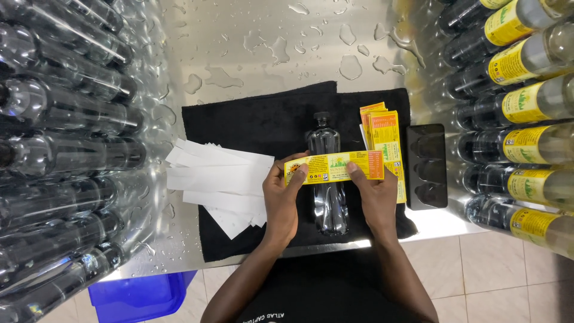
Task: The person repeatedly picks up clear plastic bottles, applies yellow labels to them, and places the labeled bottles into a large stack on the right side of the workspace. The process involves peeling labels from a backing sheet and smoothing them onto the bottle surface.
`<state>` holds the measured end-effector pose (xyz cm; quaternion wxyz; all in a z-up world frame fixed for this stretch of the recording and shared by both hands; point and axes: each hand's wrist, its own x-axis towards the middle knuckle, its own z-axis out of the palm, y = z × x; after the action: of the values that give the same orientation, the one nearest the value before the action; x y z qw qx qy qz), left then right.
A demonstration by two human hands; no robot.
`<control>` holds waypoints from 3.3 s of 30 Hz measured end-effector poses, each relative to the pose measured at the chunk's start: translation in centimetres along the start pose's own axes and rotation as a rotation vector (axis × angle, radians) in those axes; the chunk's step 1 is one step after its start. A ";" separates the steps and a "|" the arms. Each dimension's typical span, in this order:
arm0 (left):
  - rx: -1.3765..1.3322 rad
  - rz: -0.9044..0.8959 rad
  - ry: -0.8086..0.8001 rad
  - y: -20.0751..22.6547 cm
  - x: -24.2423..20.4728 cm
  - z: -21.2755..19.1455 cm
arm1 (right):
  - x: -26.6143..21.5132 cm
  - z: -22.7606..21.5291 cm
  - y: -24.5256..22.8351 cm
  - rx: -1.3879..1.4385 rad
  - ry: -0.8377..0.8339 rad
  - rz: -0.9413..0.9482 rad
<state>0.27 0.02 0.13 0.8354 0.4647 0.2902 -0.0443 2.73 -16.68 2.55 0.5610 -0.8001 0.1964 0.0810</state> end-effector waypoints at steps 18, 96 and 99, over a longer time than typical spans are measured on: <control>0.128 0.185 0.032 -1.2 -0.2 1.9 | 0.6 0.3 2.3 -0.115 0.048 -0.182; -0.300 0.528 -0.722 0.5 -3.6 4.3 | -6.0 -3.3 4.7 -0.376 0.099 -0.826; -0.484 0.410 -0.752 0.8 -3.1 4.8 | -6.1 -4.1 2.9 -0.424 -0.122 -0.554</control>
<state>0.08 -3.95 4.32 0.9578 0.2566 -0.1269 0.0252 -4.37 -19.99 3.67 0.3939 -0.9153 -0.0833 0.0126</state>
